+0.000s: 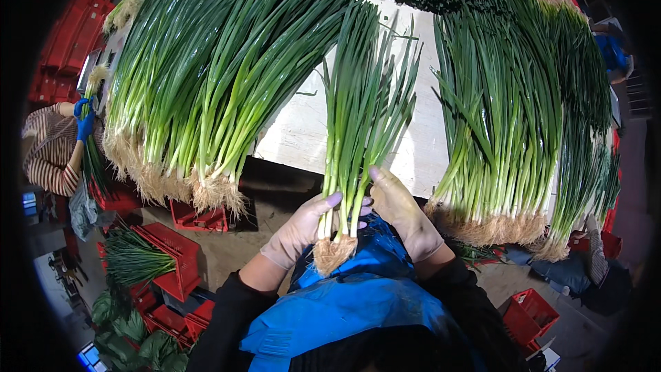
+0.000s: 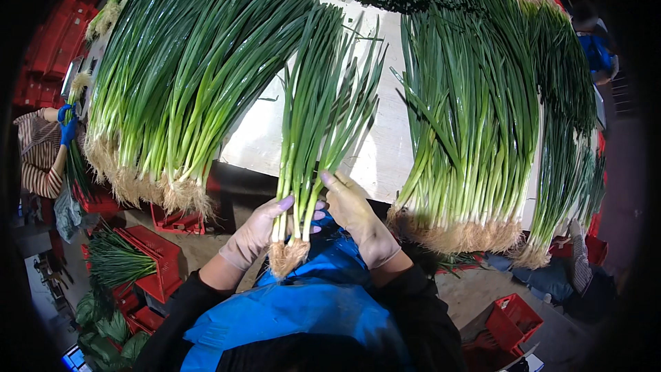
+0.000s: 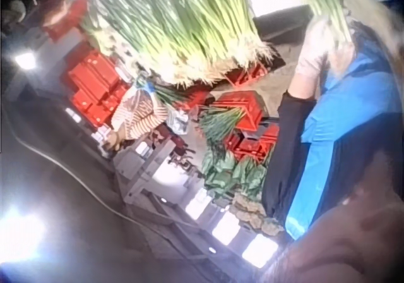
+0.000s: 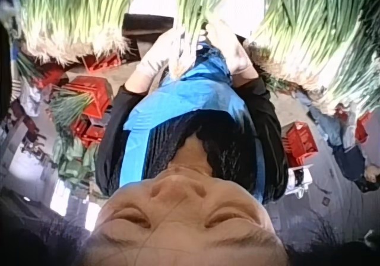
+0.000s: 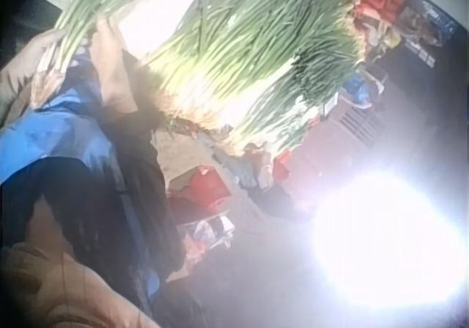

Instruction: The person sorts and bundles green onions on a large table. They pick up bunches, align the stems, and place them into red crates while other workers perform similar tasks in the background.

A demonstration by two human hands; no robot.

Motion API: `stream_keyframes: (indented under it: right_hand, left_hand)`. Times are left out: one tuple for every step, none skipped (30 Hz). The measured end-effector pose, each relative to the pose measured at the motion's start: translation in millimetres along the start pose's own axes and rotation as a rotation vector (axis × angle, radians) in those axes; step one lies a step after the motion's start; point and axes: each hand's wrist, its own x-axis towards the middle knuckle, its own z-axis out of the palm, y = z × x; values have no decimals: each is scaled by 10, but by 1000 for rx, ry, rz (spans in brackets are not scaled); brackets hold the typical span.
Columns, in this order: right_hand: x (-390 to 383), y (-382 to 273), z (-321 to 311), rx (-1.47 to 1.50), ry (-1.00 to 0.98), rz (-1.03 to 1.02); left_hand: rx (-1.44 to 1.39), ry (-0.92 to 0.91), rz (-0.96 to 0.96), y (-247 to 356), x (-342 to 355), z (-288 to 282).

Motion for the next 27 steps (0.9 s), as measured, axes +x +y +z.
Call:
stream_keyframes:
  right_hand:
    - [-1, -7, 13, -42, -7, 24]
    - [32, 59, -32, -147, 28, 17]
    - [56, 101, -69, -251, 65, 4]
    - [64, 132, -112, -253, 33, 21]
    - [66, 175, -144, -215, 25, 25]
    - [78, 219, -139, -188, 19, 34]
    - [89, 250, -126, -161, 13, 41]
    - [52, 280, -114, -167, 37, 15]
    - [53, 292, -55, -178, 36, 23]
    - [105, 357, -98, -171, 17, 26]
    - [161, 424, -135, -165, -2, 30]
    - [185, 462, -71, -142, 39, 14]
    - [127, 420, 164, -29, 95, 17]
    - [196, 473, 129, -91, 76, 65]
    - [256, 547, 62, -153, 58, 114]
    - [262, 578, 49, -205, 30, 131]
    - [299, 665, 50, -177, 31, 106]
    - [373, 801, 46, -186, 55, 84]
    - [410, 846, 100, -195, 81, 62]
    - [390, 809, 80, -309, 80, 171]
    - [380, 777, 98, -294, 136, 183]
    - [381, 752, 116, -278, 191, 196]
    - [391, 729, 120, -261, 246, 209]
    - [449, 744, 6, -185, 186, 173]
    - [477, 667, 13, -176, 182, 157]
    - [521, 586, 9, -183, 206, 141]
    - [556, 518, -13, -189, 231, 120]
  left_hand:
    - [54, 12, 6, -66, 44, -61]
    - [114, 79, -21, -112, 34, -66]
    - [177, 142, -48, -137, 51, -69]
    - [173, 180, -36, -166, 52, -89]
    - [192, 192, -30, -172, 40, -128]
    - [222, 194, -23, -168, 17, -164]
    - [252, 196, -15, -160, -10, -184]
    - [274, 217, -35, -149, -38, -188]
    - [277, 199, -20, -152, -60, -253]
    - [323, 195, -11, -158, -78, -332]
    - [370, 191, -1, -140, -97, -387]
    - [495, 190, 47, -86, -121, -381]
    - [573, 191, 53, -37, -160, -422]
    - [609, 203, 46, 28, -199, -443]
    - [644, 216, 39, 76, -223, -446]
    - [583, 221, 23, 117, -238, -380]
    - [526, 295, 6, 137, -240, -271]
    - [554, 341, 18, 110, -249, -309]
    - [581, 388, 29, 55, -264, -393]
    - [547, 371, 73, -19, -241, -550]
    - [520, 387, 54, -21, -273, -548]
    - [547, 376, 67, -17, -295, -589]
    - [574, 366, 80, -10, -320, -648]
    - [577, 345, 66, -26, -345, -733]
    - [580, 328, 49, -44, -381, -829]
    - [582, 311, 32, -64, -417, -916]
    - [577, 300, 26, -83, -443, -980]
